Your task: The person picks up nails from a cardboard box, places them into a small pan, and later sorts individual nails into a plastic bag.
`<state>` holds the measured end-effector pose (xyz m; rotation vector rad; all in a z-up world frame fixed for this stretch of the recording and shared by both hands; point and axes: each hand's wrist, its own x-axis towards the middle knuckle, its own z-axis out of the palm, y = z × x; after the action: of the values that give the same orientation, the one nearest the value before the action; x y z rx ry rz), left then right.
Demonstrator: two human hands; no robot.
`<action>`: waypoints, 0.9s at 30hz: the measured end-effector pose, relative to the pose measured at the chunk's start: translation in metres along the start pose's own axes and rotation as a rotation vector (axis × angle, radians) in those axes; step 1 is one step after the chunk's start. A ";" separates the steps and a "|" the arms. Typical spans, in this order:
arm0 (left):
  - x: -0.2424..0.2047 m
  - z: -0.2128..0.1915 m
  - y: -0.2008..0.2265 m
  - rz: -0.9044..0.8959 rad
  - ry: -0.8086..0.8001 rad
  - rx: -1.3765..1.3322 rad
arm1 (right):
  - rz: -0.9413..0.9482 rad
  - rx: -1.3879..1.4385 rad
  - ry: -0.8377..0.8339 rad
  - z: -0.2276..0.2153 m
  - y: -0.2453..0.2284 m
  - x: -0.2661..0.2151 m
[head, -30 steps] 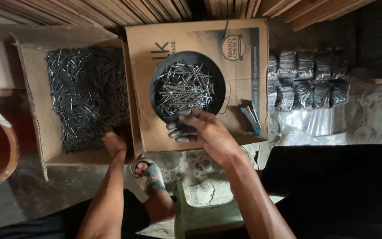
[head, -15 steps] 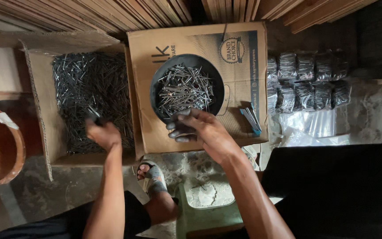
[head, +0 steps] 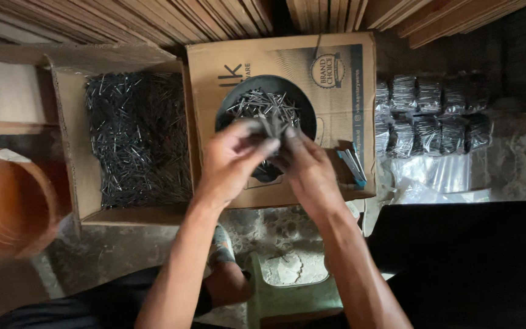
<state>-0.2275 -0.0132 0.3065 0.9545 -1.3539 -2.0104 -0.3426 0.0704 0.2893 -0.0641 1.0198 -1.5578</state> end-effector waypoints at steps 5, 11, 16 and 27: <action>0.002 0.004 -0.010 -0.004 0.008 0.131 | 0.040 0.048 0.093 -0.018 0.011 0.008; -0.008 0.013 0.024 0.017 0.069 0.575 | 0.100 0.044 0.117 -0.007 0.009 0.006; -0.012 0.016 0.026 -0.050 0.098 0.494 | 0.075 0.013 0.150 -0.008 0.013 0.006; -0.018 0.020 0.013 0.367 0.204 0.926 | 0.179 0.094 0.193 -0.005 0.003 0.005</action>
<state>-0.2313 0.0070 0.3278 1.1157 -2.1838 -0.9419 -0.3442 0.0690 0.2818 0.2411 1.0703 -1.4653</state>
